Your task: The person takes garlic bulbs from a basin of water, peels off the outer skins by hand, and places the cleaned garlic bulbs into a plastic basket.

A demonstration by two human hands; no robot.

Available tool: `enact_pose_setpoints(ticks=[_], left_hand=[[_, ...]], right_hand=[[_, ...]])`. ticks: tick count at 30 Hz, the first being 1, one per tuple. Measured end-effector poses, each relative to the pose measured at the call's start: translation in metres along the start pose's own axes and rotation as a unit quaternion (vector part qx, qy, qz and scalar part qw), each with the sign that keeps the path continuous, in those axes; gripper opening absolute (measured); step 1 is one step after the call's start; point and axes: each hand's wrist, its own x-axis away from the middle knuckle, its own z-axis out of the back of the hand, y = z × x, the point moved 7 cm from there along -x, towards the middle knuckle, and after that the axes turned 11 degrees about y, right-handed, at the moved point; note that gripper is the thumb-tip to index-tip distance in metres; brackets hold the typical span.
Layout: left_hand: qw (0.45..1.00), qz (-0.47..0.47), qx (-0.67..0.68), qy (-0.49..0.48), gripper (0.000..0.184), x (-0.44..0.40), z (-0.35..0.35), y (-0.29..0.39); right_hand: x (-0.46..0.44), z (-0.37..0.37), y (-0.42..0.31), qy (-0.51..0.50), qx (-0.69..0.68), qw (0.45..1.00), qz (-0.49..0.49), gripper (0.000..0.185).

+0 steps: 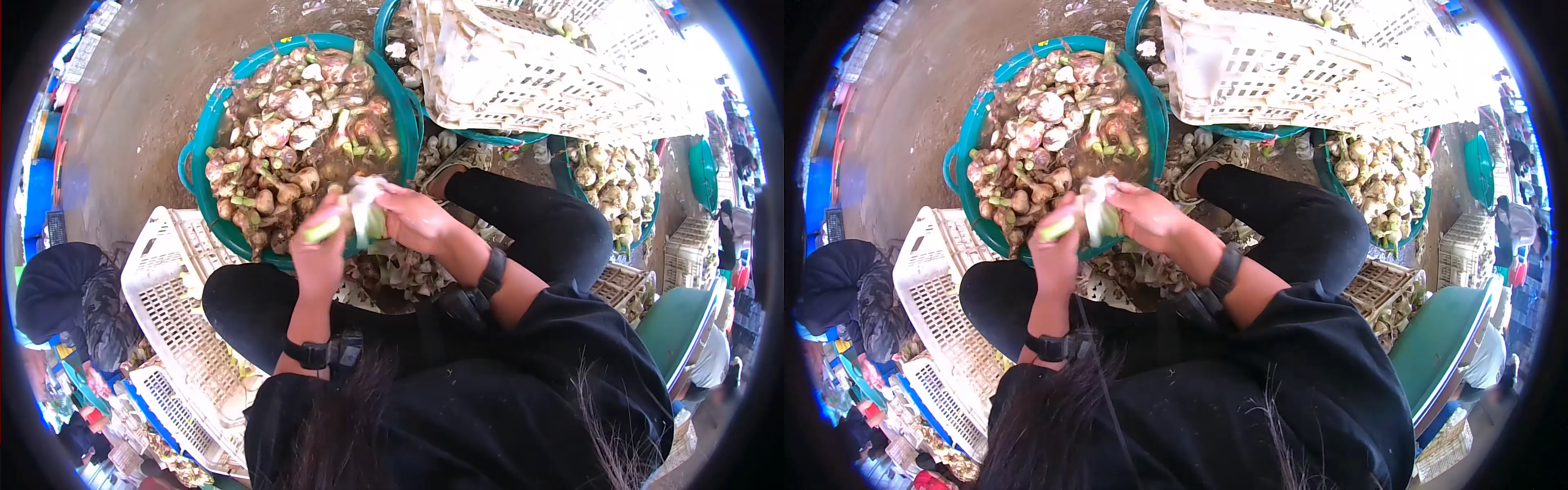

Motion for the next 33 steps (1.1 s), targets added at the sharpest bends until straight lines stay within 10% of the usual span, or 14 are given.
enact_pose_setpoints(ticks=[3, 8, 10, 12, 14, 15, 18, 20, 22, 25, 28, 30, 33], left_hand=[[0.788, 0.377, 0.437, 0.216, 0.027, 0.01, 0.015, -0.051], [0.685, 0.499, 0.452, 0.279, 0.02, 0.026, 0.029, -0.086], [0.686, 0.481, 0.483, 0.255, 0.019, 0.019, 0.031, -0.083], [0.676, 0.48, 0.498, 0.254, 0.016, 0.018, 0.043, -0.082], [0.694, 0.473, 0.457, 0.292, 0.016, 0.019, 0.06, -0.07], [0.717, 0.469, 0.412, 0.31, 0.016, 0.02, 0.066, -0.063], [0.765, 0.418, 0.345, 0.347, 0.016, 0.02, 0.066, -0.038], [0.711, 0.337, 0.484, 0.382, 0.017, 0.03, 0.095, -0.03], [0.71, 0.253, 0.597, 0.275, 0.027, 0.048, 0.156, -0.036], [0.7, 0.243, 0.566, 0.361, 0.052, 0.079, 0.177, -0.02], [0.736, 0.403, 0.421, 0.345, 0.058, 0.056, 0.114, -0.017], [0.803, 0.465, 0.241, 0.285, 0.061, 0.035, 0.062, -0.039], [0.875, 0.465, 0.054, 0.125, 0.05, 0.004, 0.008, -0.085]], right_hand=[[0.032, 0.014, -0.016, -0.012, 0.114, 0.99, 0.083, 0.029], [0.066, 0.019, -0.088, 0.025, 0.087, 0.971, 0.22, 0.022], [0.054, 0.038, -0.078, 0.13, 0.23, 0.956, 0.126, 0.017], [0.039, 0.072, -0.063, 0.166, 0.523, 0.832, 0.077, 0.024], [0.032, 0.06, -0.053, 0.123, 0.889, 0.428, 0.107, 0.023], [0.039, 0.031, -0.046, 0.099, 0.903, 0.329, 0.257, 0.04], [0.03, -0.047, -0.012, -0.006, 0.73, 0.601, 0.325, 0.059], [-0.003, -0.049, 0.001, -0.002, 0.755, 0.611, 0.238, 0.055], [-0.059, 0.008, -0.008, 0.154, 0.892, 0.421, 0.056, 0.048], [-0.107, 0.065, -0.001, 0.098, 0.939, 0.318, 0.081, 0.039], [-0.121, 0.08, 0.021, 0.029, 0.927, 0.373, -0.012, 0.037], [-0.108, 0.055, 0.018, 0.044, 0.809, 0.564, 0.16, 0.035], [-0.039, -0.008, 0.012, -0.046, 0.73, 0.661, 0.166, 0.026]])
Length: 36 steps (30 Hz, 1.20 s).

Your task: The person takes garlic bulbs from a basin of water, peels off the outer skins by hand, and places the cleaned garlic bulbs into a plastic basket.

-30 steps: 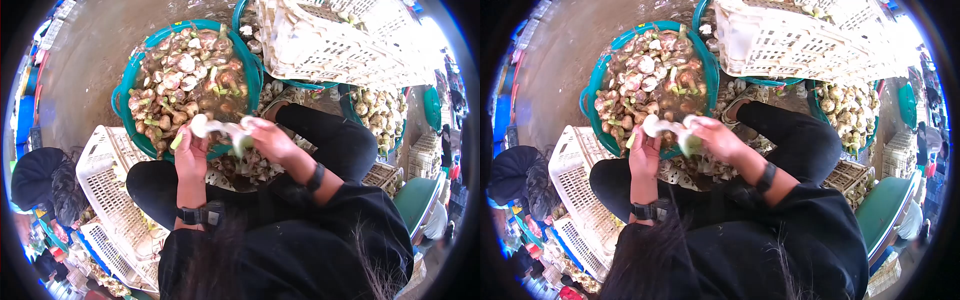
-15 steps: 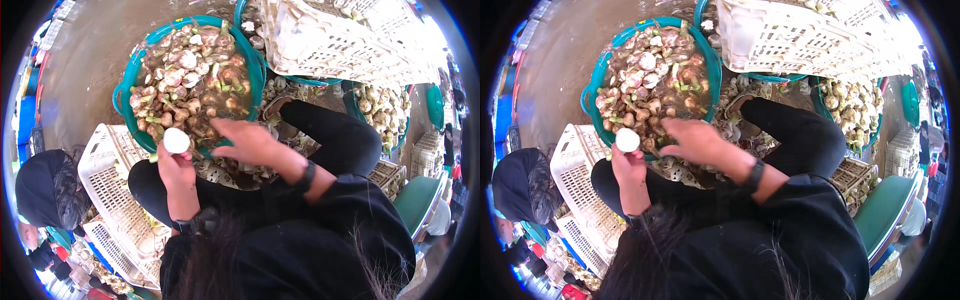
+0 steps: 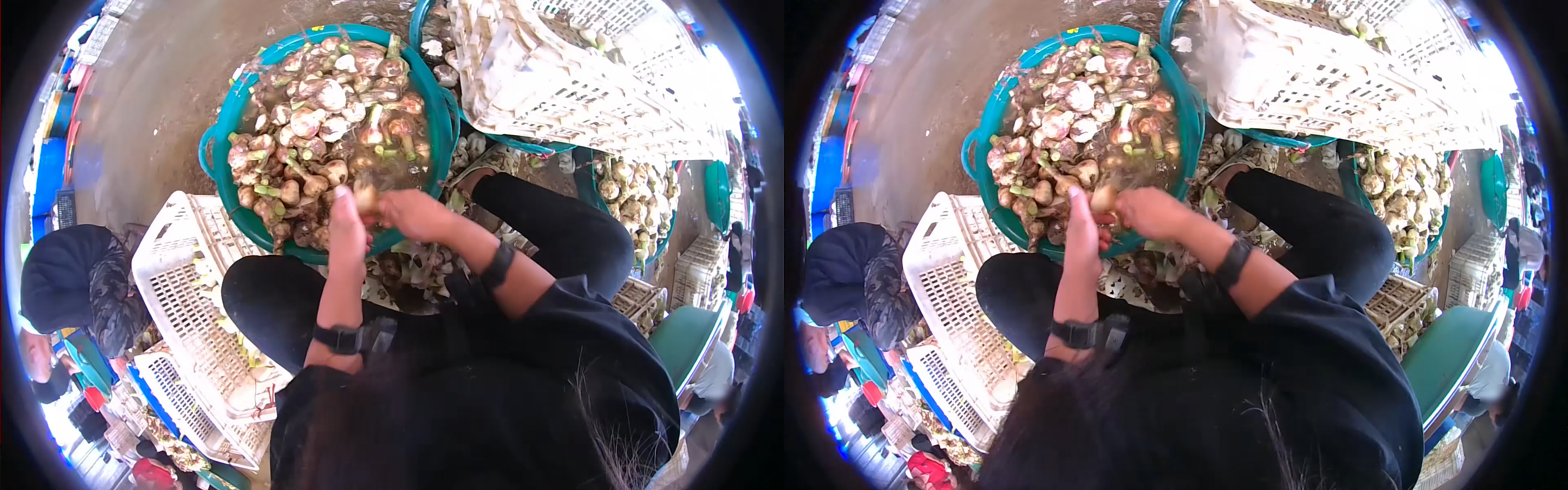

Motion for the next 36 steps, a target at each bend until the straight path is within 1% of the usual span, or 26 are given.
enact_pose_setpoints(ticks=[4, 5, 7, 9, 10, 11, 13, 14, 15, 16, 17, 19, 20, 21, 22, 23, 25, 27, 28, 29, 30, 31, 33, 34, 35, 36], left_hand=[[0.992, -0.115, -0.035, -0.039, 0.041, 0.007, -0.031, 0.015], [0.995, -0.09, 0.001, -0.045, 0.033, 0.006, -0.032, 0.01], [0.989, 0.076, 0.095, -0.083, 0.026, 0.015, -0.032, 0.0], [0.987, 0.093, 0.086, -0.103, 0.023, 0.021, -0.025, 0.0], [0.983, 0.067, 0.111, -0.131, 0.025, 0.023, -0.026, 0.005], [0.977, 0.04, 0.135, -0.16, 0.027, 0.026, -0.028, 0.01], [0.979, 0.018, 0.118, -0.163, 0.031, 0.026, -0.024, 0.014], [0.981, -0.003, 0.099, -0.166, 0.037, 0.025, -0.02, 0.017], [0.982, -0.022, 0.08, -0.168, 0.044, 0.024, -0.016, 0.02], [0.979, -0.049, -0.025, -0.197, 0.049, 0.024, -0.013, 0.023], [0.979, -0.047, -0.027, -0.198, 0.049, 0.025, -0.013, 0.019], [0.932, -0.218, -0.196, -0.213, 0.044, 0.035, -0.019, 0.025], [0.933, -0.232, -0.191, -0.196, 0.051, 0.045, -0.018, 0.03], [0.933, -0.232, -0.192, -0.198, 0.051, 0.048, -0.019, 0.028], [0.896, -0.356, -0.196, -0.179, 0.048, 0.058, -0.02, 0.04], [0.844, -0.474, -0.195, -0.157, 0.045, 0.07, -0.019, 0.05], [0.806, -0.517, -0.258, -0.129, 0.041, 0.071, -0.022, 0.048], [0.682, -0.66, -0.31, -0.061, 0.035, 0.086, -0.026, 0.051], [0.7, -0.668, -0.253, -0.015, 0.024, 0.088, -0.02, 0.057], [0.7, -0.667, -0.252, -0.016, 0.024, 0.091, -0.024, 0.055], [0.874, -0.478, -0.069, -0.056, 0.02, 0.069, -0.018, 0.049], [0.959, -0.241, 0.121, -0.089, 0.016, 0.05, -0.017, 0.029], [0.934, -0.03, 0.352, -0.058, 0.018, 0.04, -0.011, 0.017], [0.922, 0.02, 0.384, -0.052, 0.02, 0.032, -0.01, 0.006], [0.905, 0.069, 0.417, -0.045, 0.022, 0.027, -0.009, 0.0], [0.906, 0.069, 0.416, -0.044, 0.022, 0.024, -0.007, 0.0]], right_hand=[[0.028, 0.019, -0.02, 0.057, 0.138, 0.989, 0.004, 0.028], [0.03, 0.022, -0.02, 0.078, 0.113, 0.99, 0.001, 0.027], [0.028, 0.021, -0.017, 0.1, 0.09, 0.991, 0.0, 0.026], [0.023, 0.008, 0.006, 0.095, -0.113, 0.983, -0.111, 0.028], [0.03, -0.012, 0.014, 0.005, -0.384, 0.876, -0.291, 0.026], [0.031, -0.009, 0.012, 0.005, -0.384, 0.877, -0.29, 0.026], [0.04, -0.013, 0.015, 0.032, -0.549, 0.734, -0.398, 0.024], [0.042, -0.014, 0.017, 0.034, -0.551, 0.733, -0.398, 0.024], [0.036, 0.002, 0.017, 0.094, -0.425, 0.86, -0.268, 0.022], [0.034, 0.017, 0.007, 0.149, -0.276, 0.941, -0.125, 0.02], [0.035, 0.015, 0.009, 0.15, -0.278, 0.94, -0.128, 0.02], [0.032, 0.025, 0.007, 0.203, -0.108, 0.971, -0.06, 0.017], [0.029, 0.025, 0.015, 0.205, -0.108, 0.971, -0.061, 0.017], [0.026, 0.008, 0.04, 0.127, -0.268, 0.936, -0.192, 0.017], [0.031, -0.009, 0.049, 0.045, -0.414, 0.854, -0.312, 0.017], [0.032, -0.008, 0.05, 0.047, -0.414, 0.854, -0.312, 0.017], [0.037, -0.009, 0.048, 0.054, -0.479, 0.802, -0.354, 0.011], [0.04, -0.007, 0.035, 0.082, -0.54, 0.757, -0.359, 0.009], [0.041, -0.005, 0.031, 0.111, -0.597, 0.708, -0.36, 0.007], [0.042, -0.005, 0.032, 0.111, -0.597, 0.708, -0.361, 0.007], [0.038, 0.001, 0.026, 0.123, -0.636, 0.703, -0.293, 0.01], [0.034, 0.009, 0.02, 0.132, -0.671, 0.695, -0.222, 0.013], [0.049, 0.022, 0.007, 0.161, -0.658, 0.705, -0.207, 0.008], [0.059, 0.032, -0.008, 0.123, -0.492, 0.851, -0.135, 0.008], [0.067, 0.037, -0.018, 0.078, -0.298, 0.95, -0.053, 0.009], [0.074, 0.023, -0.005, 0.058, -0.127, 0.99, 0.031, 0.02]])
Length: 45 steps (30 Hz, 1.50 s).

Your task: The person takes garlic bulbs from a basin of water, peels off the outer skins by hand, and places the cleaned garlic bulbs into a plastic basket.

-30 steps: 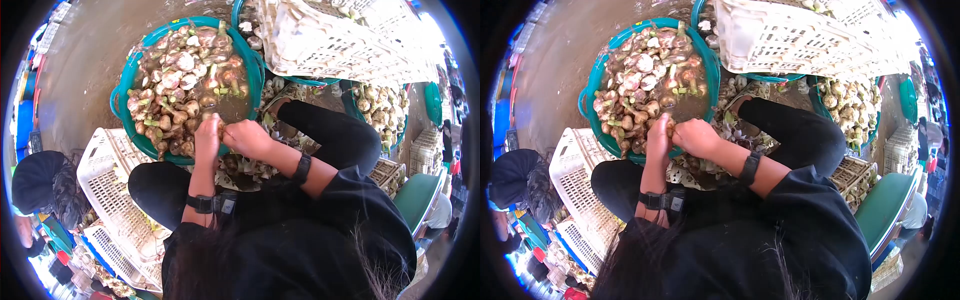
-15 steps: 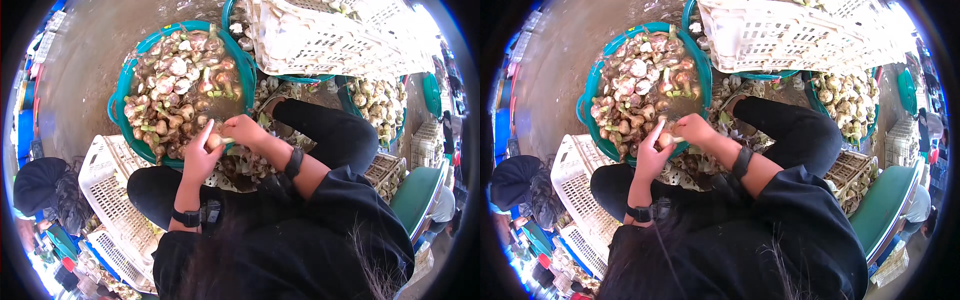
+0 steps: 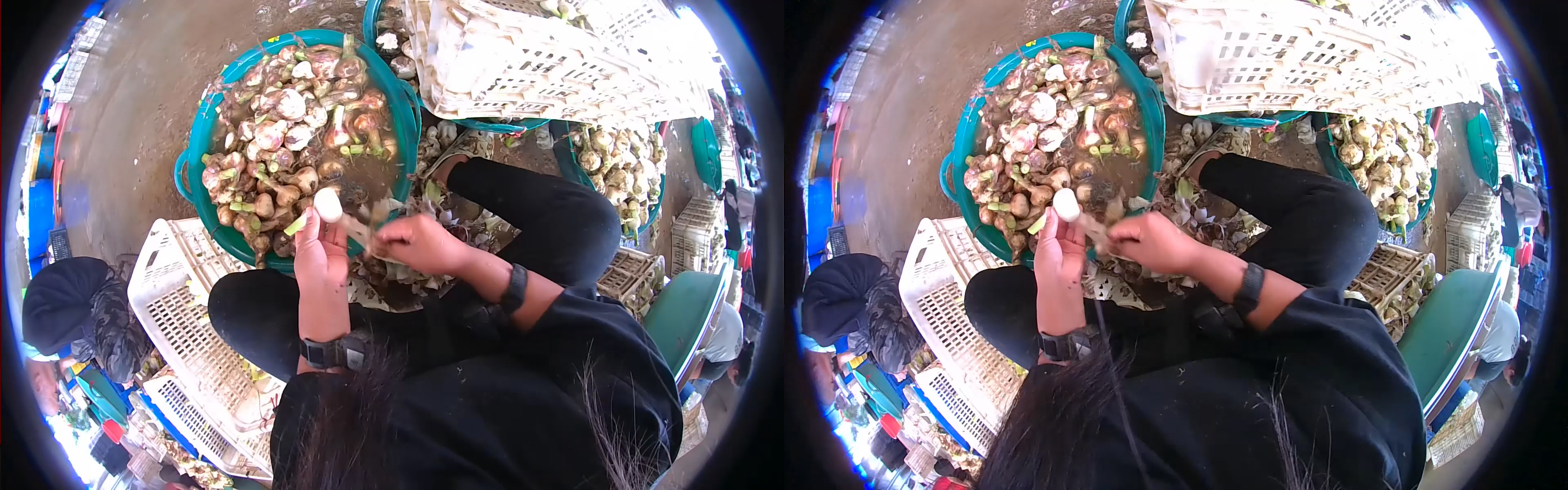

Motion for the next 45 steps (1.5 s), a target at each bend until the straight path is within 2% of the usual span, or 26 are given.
enact_pose_setpoints(ticks=[1, 3, 7, 8, 9, 10, 11, 14, 15, 17, 19, 21, 22, 23, 24, 25, 27, 31, 33, 35, 38, 41, 42, 43, 44, 45], left_hand=[[0.999, 0.001, -0.032, 0.042, 0.022, 0.001, 0.004, 0.003], [0.994, 0.003, -0.064, 0.085, 0.022, -0.001, 0.011, 0.005], [0.974, -0.1, -0.163, 0.12, 0.022, 0.003, 0.011, 0.023], [0.961, -0.124, -0.217, 0.117, 0.02, 0.006, 0.01, 0.026], [0.945, -0.148, -0.269, 0.113, 0.019, 0.008, 0.008, 0.028], [0.944, -0.179, -0.263, 0.087, 0.016, 0.006, 0.005, 0.025], [0.944, -0.178, -0.263, 0.085, 0.016, 0.006, 0.005, 0.021], [0.875, -0.359, -0.325, -0.015, 0.023, 0.024, -0.023, 0.04], [0.896, -0.321, -0.306, -0.001, 0.038, 0.036, -0.019, 0.048], [0.95, -0.256, -0.171, 0.045, 0.05, 0.036, -0.009, 0.061], [0.954, -0.23, -0.176, 0.073, 0.051, 0.03, 0.007, 0.066], [0.969, -0.129, -0.175, 0.116, 0.048, 0.011, 0.023, 0.049], [0.974, -0.103, -0.163, 0.122, 0.047, 0.007, 0.024, 0.037], [0.976, -0.07, -0.151, 0.138, 0.044, 0.004, 0.024, 0.027], [0.979, -0.056, -0.149, 0.128, 0.045, 0.001, 0.025, 0.019], [0.981, -0.041, -0.149, 0.118, 0.045, -0.002, 0.026, 0.013], [0.977, -0.049, -0.157, 0.135, 0.047, -0.011, 0.031, 0.01], [0.967, 0.001, -0.187, 0.173, 0.053, -0.014, 0.033, 0.012], [0.963, 0.022, -0.19, 0.19, 0.048, -0.016, 0.029, 0.008], [0.955, 0.024, -0.292, 0.047, 0.044, -0.025, 0.009, -0.001], [0.942, -0.022, -0.329, 0.061, 0.034, -0.018, 0.003, -0.016], [0.945, -0.015, -0.324, 0.046, 0.027, -0.006, 0.0, -0.012], [0.965, -0.022, -0.262, 0.015, 0.024, -0.001, -0.007, -0.009], [0.979, -0.028, -0.199, -0.015, 0.022, 0.003, -0.012, -0.005], [0.974, -0.051, -0.205, -0.088, 0.025, 0.003, -0.019, -0.003], [0.973, -0.053, -0.205, -0.09, 0.025, 0.003, -0.019, 0.001]], right_hand=[[0.007, -0.001, 0.016, 0.0, 0.0, 1.0, 0.001, 0.02], [0.02, -0.006, 0.054, -0.096, 0.331, 0.937, -0.057, 0.028], [0.013, 0.007, 0.051, -0.17, 0.406, 0.888, -0.131, 0.036], [-0.002, 0.014, 0.022, 0.023, 0.313, 0.948, -0.044, 0.035], [-0.008, 0.028, -0.006, 0.215, 0.203, 0.954, 0.046, 0.035], [-0.021, 0.017, -0.005, 0.186, -0.022, 0.982, -0.038, 0.039], [-0.03, 0.003, -0.006, 0.146, -0.246, 0.951, -0.12, 0.042], [-0.046, -0.017, -0.011, 0.02, -0.391, 0.892, -0.227, 0.038], [-0.055, -0.017, -0.005, -0.01, -0.473, 0.834, -0.282, 0.037], [-0.076, 0.041, -0.067, -0.005, -0.725, 0.681, -0.104, 0.047], [-0.089, 0.087, -0.091, -0.016, -0.774, 0.633, -0.006, 0.048], [-0.121, 0.054, -0.033, 0.111, -0.498, 0.844, -0.166, 0.049], [-0.139, 0.026, 0.003, 0.043, -0.164, 0.978, -0.125, 0.05], [-0.151, -0.007, 0.045, -0.029, 0.191, 0.979, -0.067, 0.052], [-0.141, -0.03, 0.081, 0.013, 0.208, 0.959, -0.19, 0.054], [-0.127, -0.048, 0.092, -0.017, 0.271, 0.939, -0.213, 0.052], [-0.117, -0.098, 0.148, -0.076, 0.239, 0.945, -0.211, 0.042], [-0.098, -0.08, 0.091, -0.062, 0.208, 0.96, -0.177, 0.034], [-0.078, -0.061, 0.036, -0.034, 0.133, 0.987, -0.079, 0.036], [-0.066, -0.043, 0.006, -0.034, 0.138, 0.989, -0.032, 0.031], [-0.048, -0.041, -0.007, -0.128, 0.332, 0.933, 0.058, 0.02], [-0.054, -0.039, -0.002, -0.132, 0.36, 0.911, 0.15, 0.023], [-0.058, -0.04, 0.039, -0.157, 0.093, 0.974, -0.133, 0.027], [-0.055, -0.038, 0.034, -0.156, 0.093, 0.974, -0.133, 0.027], [-0.048, -0.032, 0.039, -0.063, -0.149, 0.943, -0.29, 0.03], [-0.037, -0.031, 0.043, 0.036, -0.378, 0.825, -0.418, 0.032]])
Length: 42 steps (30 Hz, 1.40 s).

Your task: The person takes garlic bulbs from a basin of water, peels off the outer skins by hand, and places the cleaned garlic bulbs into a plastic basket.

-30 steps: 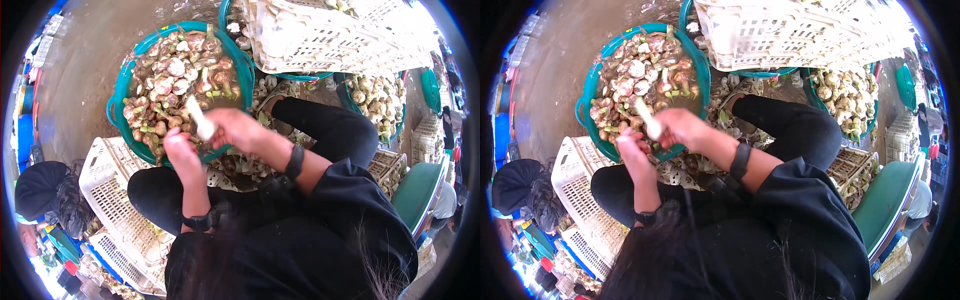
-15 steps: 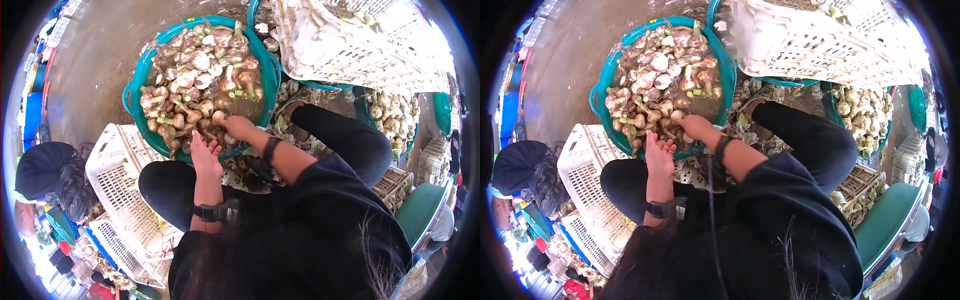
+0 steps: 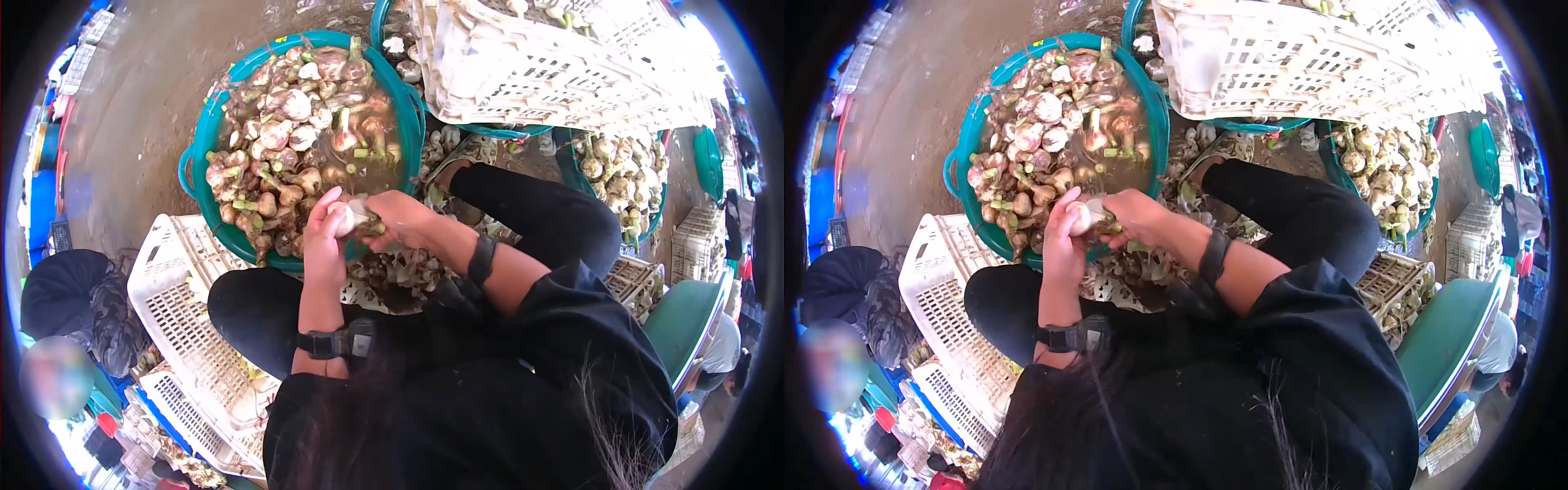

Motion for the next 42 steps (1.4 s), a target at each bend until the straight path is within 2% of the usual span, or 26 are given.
enact_pose_setpoints(ticks=[2, 4, 6, 8, 10, 12, 14, 15, 16, 17, 18, 20, 22, 26, 27, 28, 29, 31, 34, 35, 36, 37, 38, 40, 41, 42], left_hand=[[0.987, -0.053, -0.147, -0.044, 0.029, 0.004, -0.007, 0.015], [0.957, -0.055, -0.275, -0.073, 0.032, 0.004, -0.002, 0.007], [0.893, -0.247, -0.35, -0.142, 0.033, 0.025, -0.022, 0.025], [0.851, -0.295, -0.408, -0.151, 0.034, 0.031, -0.028, 0.032], [0.597, -0.571, -0.55, -0.125, 0.03, 0.053, -0.044, 0.04], [0.604, -0.564, -0.553, -0.108, 0.027, 0.058, -0.047, 0.042], [0.702, -0.519, -0.486, -0.035, 0.025, 0.05, -0.035, 0.049], [0.85, -0.34, -0.402, 0.022, 0.02, 0.029, -0.014, 0.032], [0.849, -0.341, -0.403, 0.022, 0.02, 0.026, -0.014, 0.027], [0.961, -0.199, -0.183, 0.065, 0.017, 0.015, 0.002, 0.015], [0.993, -0.042, 0.051, 0.102, 0.015, 0.007, 0.013, -0.005], [0.964, 0.113, 0.171, 0.17, 0.022, -0.009, 0.031, -0.027], [0.941, 0.198, 0.237, 0.138, 0.027, -0.022, 0.053, -0.035], [0.968, 0.134, 0.173, 0.122, 0.021, -0.015, 0.045, -0.008], [0.973, 0.076, 0.138, 0.171, 0.018, -0.009, 0.043, -0.003], [0.974, 0.076, 0.137, 0.166, 0.018, -0.003, 0.036, 0.0], [0.985, 0.025, 0.078, 0.154, 0.014, 0.002, 0.032, 0.009], [0.987, -0.071, 0.025, 0.143, 0.01, 0.012, 0.015, 0.021], [0.985, -0.137, 0.055, 0.095, 0.01, 0.015, 0.004, 0.02], [0.978, -0.08, 0.045, 0.189, 0.014, 0.022, 0.003, 0.021], [0.978, -0.084, 0.042, 0.189, 0.014, 0.017, 0.013, 0.025], [0.981, 0.017, 0.094, 0.167, 0.016, 0.005, 0.029, 0.014], [0.972, 0.118, 0.146, 0.144, 0.019, -0.001, 0.04, 0.002], [0.963, 0.132, 0.137, 0.193, 0.02, -0.011, 0.055, 0.002], [0.965, 0.141, 0.13, 0.18, 0.021, -0.01, 0.056, 0.0], [0.967, 0.151, 0.124, 0.164, 0.022, -0.01, 0.053, -0.003]], right_hand=[[0.009, 0.006, -0.009, 0.015, -0.044, 0.997, 0.066, 0.03], [0.015, 0.009, -0.028, 0.074, 0.335, 0.889, 0.303, 0.025], [0.01, 0.018, -0.024, 0.072, 0.296, 0.924, 0.232, 0.023], [-0.006, 0.022, -0.001, 0.045, 0.015, 0.998, 0.03, 0.021], [-0.006, 0.018, -0.002, 0.04, 0.018, 0.998, 0.035, 0.017], [0.009, 0.012, -0.011, 0.051, -0.011, 0.997, 0.051, 0.018], [0.009, 0.011, -0.009, -0.001, -0.113, 0.992, 0.056, 0.021], [0.012, 0.01, -0.013, -0.051, -0.213, 0.974, 0.062, 0.024], [0.017, 0.012, -0.01, -0.051, -0.213, 0.974, 0.062, 0.024], [0.029, 0.014, -0.016, -0.047, -0.139, 0.976, 0.163, 0.026], [0.043, 0.015, -0.023, -0.04, -0.064, 0.962, 0.263, 0.027], [0.055, 0.027, -0.009, -0.023, 0.114, 0.963, 0.243, 0.019], [0.07, 0.049, -0.021, -0.021, -0.077, 0.933, 0.351, 0.016], [0.091, 0.07, -0.059, -0.001, -0.16, 0.942, 0.296, 0.019], [0.088, 0.052, -0.055, 0.05, 0.227, 0.921, 0.313, 0.026], [0.084, 0.042, -0.048, 0.095, 0.581, 0.759, 0.278, 0.033], [0.074, 0.031, -0.044, 0.103, 0.617, 0.705, 0.335, 0.051], [0.079, 0.019, -0.06, 0.149, 0.36, 0.818, 0.422, 0.049], [0.049, -0.01, -0.05, -0.049, 0.111, 0.971, 0.203, 0.029], [0.05, -0.008, -0.048, -0.049, 0.107, 0.971, 0.206, 0.029], [0.062, -0.009, -0.054, -0.065, 0.204, 0.915, 0.343, 0.027], [0.075, -0.012, -0.055, -0.08, 0.297, 0.829, 0.467, 0.024], [0.074, -0.001, -0.044, -0.085, 0.296, 0.828, 0.468, 0.024], [0.051, 0.022, 0.008, -0.074, 0.649, 0.685, 0.324, 0.029], [0.047, 0.023, 0.015, -0.074, 0.649, 0.685, 0.321, 0.029], [0.05, 0.024, -0.001, 0.02, 0.574, 0.693, 0.436, 0.033]])
